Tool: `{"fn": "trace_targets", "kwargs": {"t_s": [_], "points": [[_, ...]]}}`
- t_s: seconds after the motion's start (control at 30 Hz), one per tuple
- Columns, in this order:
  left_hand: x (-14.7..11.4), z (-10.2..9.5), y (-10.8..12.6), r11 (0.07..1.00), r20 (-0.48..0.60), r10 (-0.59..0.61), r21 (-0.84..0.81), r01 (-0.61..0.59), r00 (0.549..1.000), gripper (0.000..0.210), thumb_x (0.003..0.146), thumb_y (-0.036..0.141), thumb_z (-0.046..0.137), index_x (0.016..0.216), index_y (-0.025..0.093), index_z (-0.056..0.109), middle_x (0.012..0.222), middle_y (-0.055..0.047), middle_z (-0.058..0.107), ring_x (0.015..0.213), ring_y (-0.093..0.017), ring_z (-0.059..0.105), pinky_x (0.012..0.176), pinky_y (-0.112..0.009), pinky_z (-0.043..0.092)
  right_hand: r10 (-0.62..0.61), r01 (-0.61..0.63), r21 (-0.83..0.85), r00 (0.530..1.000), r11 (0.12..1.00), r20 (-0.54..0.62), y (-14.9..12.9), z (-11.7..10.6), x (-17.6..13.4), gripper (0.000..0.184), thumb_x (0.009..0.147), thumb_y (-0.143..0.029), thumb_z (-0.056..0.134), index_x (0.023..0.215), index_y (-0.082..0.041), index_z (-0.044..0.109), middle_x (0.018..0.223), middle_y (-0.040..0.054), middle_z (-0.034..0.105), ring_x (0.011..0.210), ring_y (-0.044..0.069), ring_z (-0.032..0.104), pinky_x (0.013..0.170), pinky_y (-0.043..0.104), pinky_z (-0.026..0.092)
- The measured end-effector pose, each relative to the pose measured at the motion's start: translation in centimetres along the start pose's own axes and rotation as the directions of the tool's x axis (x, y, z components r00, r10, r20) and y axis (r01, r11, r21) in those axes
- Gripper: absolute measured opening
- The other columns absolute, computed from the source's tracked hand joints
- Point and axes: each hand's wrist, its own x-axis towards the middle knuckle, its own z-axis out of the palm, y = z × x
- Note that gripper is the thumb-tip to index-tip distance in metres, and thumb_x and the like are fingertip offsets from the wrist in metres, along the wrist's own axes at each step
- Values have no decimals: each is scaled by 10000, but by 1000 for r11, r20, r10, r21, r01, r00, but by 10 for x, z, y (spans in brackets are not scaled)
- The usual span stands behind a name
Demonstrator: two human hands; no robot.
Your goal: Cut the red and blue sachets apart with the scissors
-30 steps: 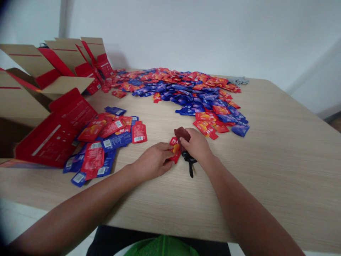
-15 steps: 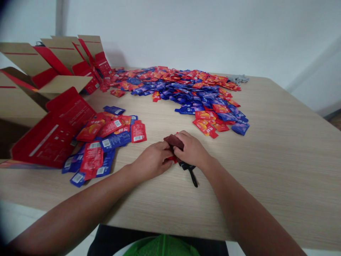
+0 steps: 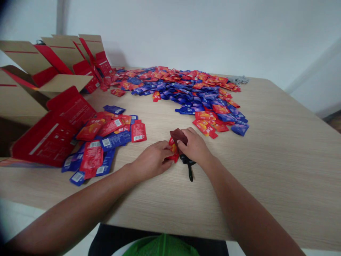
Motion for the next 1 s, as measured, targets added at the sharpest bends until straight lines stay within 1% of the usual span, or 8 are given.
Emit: {"fn": "trace_targets", "kwargs": {"t_s": [0.1,0.17,0.33,0.43,0.57,0.73,0.87,1.0], "points": [[1,-3,-1,1000,19,1,-16,-1,1000,167,975,275,645,1028,219,792,1053,-95,683,1032,-254,646,919,-380,545,-84,81,48,994,996,74,-9,-4,-3,183,895,-258,647,1072,-217,669,1074,66,649,981,251,626,861,379,490],[0,-5,-1,1000,36,1,-31,0,999,165,958,279,664,1033,229,801,1034,-92,679,1025,-257,646,913,-382,543,-104,99,57,990,993,95,-14,-5,-5,148,881,-238,641,1026,-221,660,1071,62,645,979,246,624,867,375,491],[0,-6,-2,999,27,18,-49,-17,999,152,947,265,673,1032,233,796,1059,-89,683,1049,-259,640,955,-392,531,-44,43,14,997,999,65,-11,-1,-3,89,879,-268,643,952,-218,657,993,60,642,909,243,620,812,376,491],[1,-6,-1,999,24,33,-34,-32,999,119,945,256,673,988,213,775,1066,-92,684,1042,-255,635,956,-388,526,27,-26,29,1000,999,-14,-2,5,0,216,881,-288,655,1081,-211,686,1034,76,685,925,258,641,835,398,513],[1,-7,1,999,27,40,-19,-40,999,126,965,258,644,970,203,757,1058,-96,682,1023,-250,634,934,-383,526,108,-94,104,984,990,-138,9,11,3,445,877,-278,668,1318,-219,645,1236,111,717,1088,300,670,962,466,535],[1,-7,2,999,15,39,-18,-39,999,106,954,245,656,955,203,753,1079,-94,684,1022,-248,630,929,-382,526,-27,36,61,991,998,-133,10,10,1,441,896,-267,673,1334,-218,666,1273,124,730,1166,320,658,1049,514,516],[2,-5,0,999,19,28,-23,-27,999,114,940,258,678,988,212,771,1058,-93,683,1035,-259,632,937,-396,528,-120,126,79,990,989,-70,0,4,-2,472,873,-273,719,1341,-231,674,1251,112,742,1161,321,657,1030,509,528],[1,-5,-2,999,39,4,-37,-3,999,154,943,283,683,1035,226,793,1035,-94,676,1030,-265,635,912,-396,533,-192,190,140,981,972,-1,-8,0,-3,438,863,-212,696,1298,-264,707,1202,79,751,1147,295,651,1007,470,536]]}}
